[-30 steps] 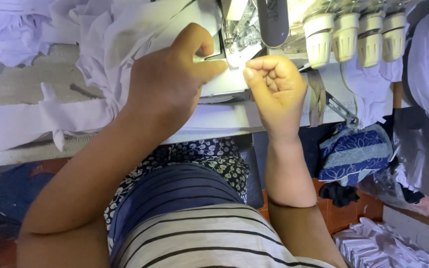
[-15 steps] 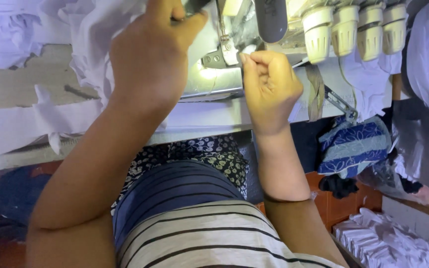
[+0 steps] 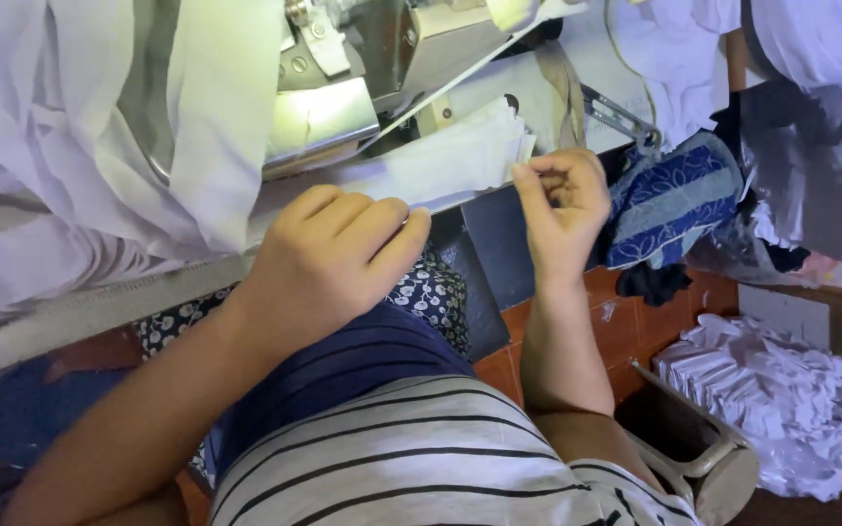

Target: Folding and sewing white fabric strips using an industrial overlock machine

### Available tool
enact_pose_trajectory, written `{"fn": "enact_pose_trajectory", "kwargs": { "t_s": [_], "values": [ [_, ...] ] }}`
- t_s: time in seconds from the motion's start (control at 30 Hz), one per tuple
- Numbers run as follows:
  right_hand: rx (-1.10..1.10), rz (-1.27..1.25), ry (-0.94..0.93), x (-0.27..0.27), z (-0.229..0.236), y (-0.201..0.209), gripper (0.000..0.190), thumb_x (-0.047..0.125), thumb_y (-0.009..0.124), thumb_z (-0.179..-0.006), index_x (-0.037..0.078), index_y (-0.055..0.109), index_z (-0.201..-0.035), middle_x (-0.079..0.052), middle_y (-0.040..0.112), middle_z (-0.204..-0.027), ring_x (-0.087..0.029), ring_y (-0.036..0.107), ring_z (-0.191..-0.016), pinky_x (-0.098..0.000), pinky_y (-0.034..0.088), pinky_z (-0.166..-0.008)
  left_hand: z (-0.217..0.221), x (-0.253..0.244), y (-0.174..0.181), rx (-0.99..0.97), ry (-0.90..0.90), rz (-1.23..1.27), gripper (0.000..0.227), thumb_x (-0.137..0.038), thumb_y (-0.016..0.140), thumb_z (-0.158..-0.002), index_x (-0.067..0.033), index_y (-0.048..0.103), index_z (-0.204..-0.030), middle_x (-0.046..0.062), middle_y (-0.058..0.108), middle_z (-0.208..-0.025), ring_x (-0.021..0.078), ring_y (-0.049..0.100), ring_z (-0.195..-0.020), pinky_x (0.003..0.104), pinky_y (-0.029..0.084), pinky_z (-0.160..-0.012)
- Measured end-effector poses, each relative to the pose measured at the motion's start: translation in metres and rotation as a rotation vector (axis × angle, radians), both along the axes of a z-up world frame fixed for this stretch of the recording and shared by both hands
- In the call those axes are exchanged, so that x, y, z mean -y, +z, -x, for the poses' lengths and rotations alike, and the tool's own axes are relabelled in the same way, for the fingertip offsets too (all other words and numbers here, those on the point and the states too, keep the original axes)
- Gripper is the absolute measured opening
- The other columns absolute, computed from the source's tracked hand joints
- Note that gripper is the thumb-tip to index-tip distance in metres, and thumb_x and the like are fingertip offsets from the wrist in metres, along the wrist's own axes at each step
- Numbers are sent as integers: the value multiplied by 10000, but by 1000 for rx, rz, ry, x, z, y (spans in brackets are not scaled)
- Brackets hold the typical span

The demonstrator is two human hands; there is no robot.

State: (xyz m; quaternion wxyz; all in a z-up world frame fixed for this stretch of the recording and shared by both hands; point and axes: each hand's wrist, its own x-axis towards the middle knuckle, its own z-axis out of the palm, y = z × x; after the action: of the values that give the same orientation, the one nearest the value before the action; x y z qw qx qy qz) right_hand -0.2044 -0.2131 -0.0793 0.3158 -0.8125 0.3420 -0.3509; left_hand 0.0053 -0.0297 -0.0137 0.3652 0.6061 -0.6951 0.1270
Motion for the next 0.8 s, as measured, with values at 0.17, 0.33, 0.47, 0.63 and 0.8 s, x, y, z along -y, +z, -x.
{"fn": "enact_pose_trajectory", "kwargs": {
  "t_s": [0.17, 0.33, 0.47, 0.63, 0.8],
  "values": [
    [-13, -105, -16, 3, -4, -18, 207, -8, 814, -916, 55, 640, -1008, -70, 533, -1070, -59, 438, -622, -170, 393, -589, 5, 8, -14, -39, -8, -92, 96, 6, 696, -1026, -73, 684, -975, 30, 564, -815, 205, 532, -671, 325, 424, -646],
    [5, 55, 14, -9, -13, 0, 177, -5, 799, -929, 61, 635, -925, -76, 509, -1017, -132, 476, -813, -228, 421, -669, 10, 17, -22, -83, -36, -84, 96, 12, 686, -1013, -68, 665, -964, 39, 550, -809, 227, 530, -676, 343, 426, -633],
    [-16, 297, 1, -13, -13, 7, 144, -10, 796, -911, 14, 655, -899, -119, 498, -1015, -246, 550, -936, -322, 452, -677, 18, 33, -27, -253, -142, -49, 69, 28, 632, -1006, -13, 658, -1054, 141, 640, -982, 314, 629, -844, 405, 503, -723],
    [94, 104, 184, -29, -2, 21, 139, 91, 693, -992, 5, 593, -948, -130, 673, -908, -241, 650, -828, -326, 535, -763, 27, 66, -33, -467, -247, -161, 470, 81, 723, -931, -76, 569, -1346, 88, 678, -1124, 291, 663, -1066, 449, 473, -964],
    [105, -16, -27, 4, 9, 4, 32, 2, 634, -1025, -7, 635, -1056, -123, 646, -908, -184, 626, -745, -271, 525, -682, 26, 57, -35, -590, -263, -134, 328, 70, 722, -957, -42, 617, -1247, 59, 747, -951, 268, 717, -865, 403, 540, -825]
  ]
}}
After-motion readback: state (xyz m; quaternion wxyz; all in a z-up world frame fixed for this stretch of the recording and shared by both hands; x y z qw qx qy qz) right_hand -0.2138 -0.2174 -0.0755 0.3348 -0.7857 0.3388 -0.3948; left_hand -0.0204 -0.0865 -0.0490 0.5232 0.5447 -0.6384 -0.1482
